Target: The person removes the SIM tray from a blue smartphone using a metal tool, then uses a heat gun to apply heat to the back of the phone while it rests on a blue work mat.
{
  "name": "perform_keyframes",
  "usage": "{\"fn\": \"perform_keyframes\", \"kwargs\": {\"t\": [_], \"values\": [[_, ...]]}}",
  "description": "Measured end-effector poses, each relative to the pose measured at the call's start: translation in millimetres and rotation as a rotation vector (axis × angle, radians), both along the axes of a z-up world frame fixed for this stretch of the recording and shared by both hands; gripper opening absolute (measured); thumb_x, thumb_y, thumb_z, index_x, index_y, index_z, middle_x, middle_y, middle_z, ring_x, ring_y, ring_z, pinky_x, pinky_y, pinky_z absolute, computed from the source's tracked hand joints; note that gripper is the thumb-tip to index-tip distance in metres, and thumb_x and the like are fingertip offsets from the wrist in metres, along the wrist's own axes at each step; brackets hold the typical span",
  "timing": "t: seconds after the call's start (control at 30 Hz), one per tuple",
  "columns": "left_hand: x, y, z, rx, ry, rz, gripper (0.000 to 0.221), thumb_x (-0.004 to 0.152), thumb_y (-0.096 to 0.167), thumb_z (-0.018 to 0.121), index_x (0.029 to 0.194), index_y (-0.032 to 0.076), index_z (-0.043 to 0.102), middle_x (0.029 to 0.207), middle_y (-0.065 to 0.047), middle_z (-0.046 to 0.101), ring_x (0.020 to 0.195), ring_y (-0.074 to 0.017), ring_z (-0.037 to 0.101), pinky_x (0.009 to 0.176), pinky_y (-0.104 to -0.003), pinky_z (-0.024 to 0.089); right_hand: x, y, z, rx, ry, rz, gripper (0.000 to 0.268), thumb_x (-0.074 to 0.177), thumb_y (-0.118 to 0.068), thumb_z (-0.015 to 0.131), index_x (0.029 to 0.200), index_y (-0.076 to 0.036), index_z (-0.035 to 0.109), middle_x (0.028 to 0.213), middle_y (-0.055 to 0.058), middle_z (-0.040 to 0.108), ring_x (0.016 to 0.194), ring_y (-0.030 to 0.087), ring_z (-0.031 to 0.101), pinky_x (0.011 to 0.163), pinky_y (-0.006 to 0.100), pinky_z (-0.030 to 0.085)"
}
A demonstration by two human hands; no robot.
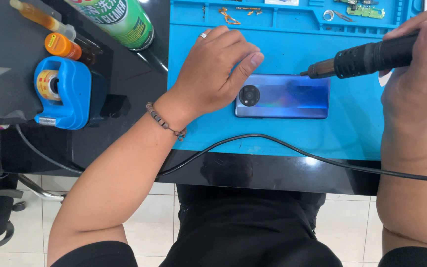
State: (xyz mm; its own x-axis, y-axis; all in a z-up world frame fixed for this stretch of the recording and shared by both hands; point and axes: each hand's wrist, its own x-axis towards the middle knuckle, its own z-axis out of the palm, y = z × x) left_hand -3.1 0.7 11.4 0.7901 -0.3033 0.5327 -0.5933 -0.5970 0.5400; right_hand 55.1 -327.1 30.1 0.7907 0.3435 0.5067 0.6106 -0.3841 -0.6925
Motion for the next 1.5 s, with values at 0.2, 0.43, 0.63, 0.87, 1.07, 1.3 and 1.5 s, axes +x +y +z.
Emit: {"fn": "perform_keyframes", "kwargs": {"t": [0.2,0.43,0.63,0.87,1.07,1.3,1.5], "values": [[-1.3,4.2,0.3,-0.082,0.047,0.025,0.058,0.112,0.045,0.022,0.092,0.013,0.066,0.082,0.000,0.058,0.078,-0.0241,0.048,0.073,-0.040,0.034,-8.0,52.2,20.7,0.139,-0.023,0.145,0.035,0.129,-0.021,0.045,0.121,0.013,0.040,0.103,0.037,0.057,0.071,0.038,0.053,0.062,0.042,0.048],[-0.2,7.8,0.2,-0.194,0.031,0.020,0.053,0.113,0.043,0.020,0.076,0.009,0.038,0.070,-0.003,0.035,0.069,-0.0237,0.037,0.069,-0.039,0.033,-17.5,96.2,32.9,0.164,0.003,0.215,0.032,0.124,-0.011,0.054,0.109,0.017,0.051,0.100,0.033,0.064,0.074,0.036,0.061,0.061,0.040,0.051],[-0.6,9.8,-0.3,-0.216,0.055,0.032,0.056,0.111,0.047,0.016,0.076,0.010,0.039,0.071,-0.003,0.039,0.067,-0.0224,0.037,0.067,-0.038,0.033,-28.0,117.5,39.5,0.116,0.007,0.274,0.025,0.122,-0.010,0.054,0.111,0.012,0.050,0.098,0.030,0.064,0.084,0.034,0.064,0.075,0.041,0.052],[-2.1,7.0,1.2,-0.131,0.016,0.075,0.059,0.111,0.048,0.015,0.075,0.012,0.045,0.074,-0.002,0.046,0.069,-0.0248,0.041,0.065,-0.040,0.032,-46.9,114.8,34.5,0.156,0.077,0.284,0.025,0.113,-0.009,0.060,0.112,0.010,0.045,0.088,0.030,0.056,0.081,0.038,0.067,0.074,0.042,0.048],[-0.7,6.8,-0.3,-0.086,0.001,0.077,0.062,0.111,0.050,0.013,0.074,0.011,0.045,0.073,-0.004,0.046,0.072,-0.0262,0.043,0.064,-0.041,0.031,-55.0,103.3,38.4,0.115,0.104,0.249,0.022,0.108,-0.004,0.063,0.105,0.012,0.048,0.090,0.029,0.060,0.080,0.034,0.064,0.078,0.038,0.048],[0.0,7.3,-1.7,-0.135,-0.007,0.029,0.061,0.111,0.049,0.015,0.076,0.010,0.047,0.073,-0.003,0.047,0.070,-0.0241,0.043,0.067,-0.039,0.033,-23.7,70.7,28.6,-0.003,-0.101,0.174,0.032,0.126,-0.008,0.056,0.108,0.018,0.054,0.096,0.032,0.062,0.088,0.039,0.060,0.091,0.047,0.046],[-1.2,7.5,-0.7,-0.146,0.035,0.039,0.060,0.110,0.050,0.015,0.078,0.011,0.048,0.075,-0.003,0.048,0.073,-0.0260,0.043,0.069,-0.040,0.034,-20.7,98.5,30.4,0.122,-0.041,0.150,0.033,0.127,-0.011,0.055,0.108,0.017,0.054,0.097,0.031,0.062,0.071,0.032,0.056,0.067,0.039,0.046]]}}
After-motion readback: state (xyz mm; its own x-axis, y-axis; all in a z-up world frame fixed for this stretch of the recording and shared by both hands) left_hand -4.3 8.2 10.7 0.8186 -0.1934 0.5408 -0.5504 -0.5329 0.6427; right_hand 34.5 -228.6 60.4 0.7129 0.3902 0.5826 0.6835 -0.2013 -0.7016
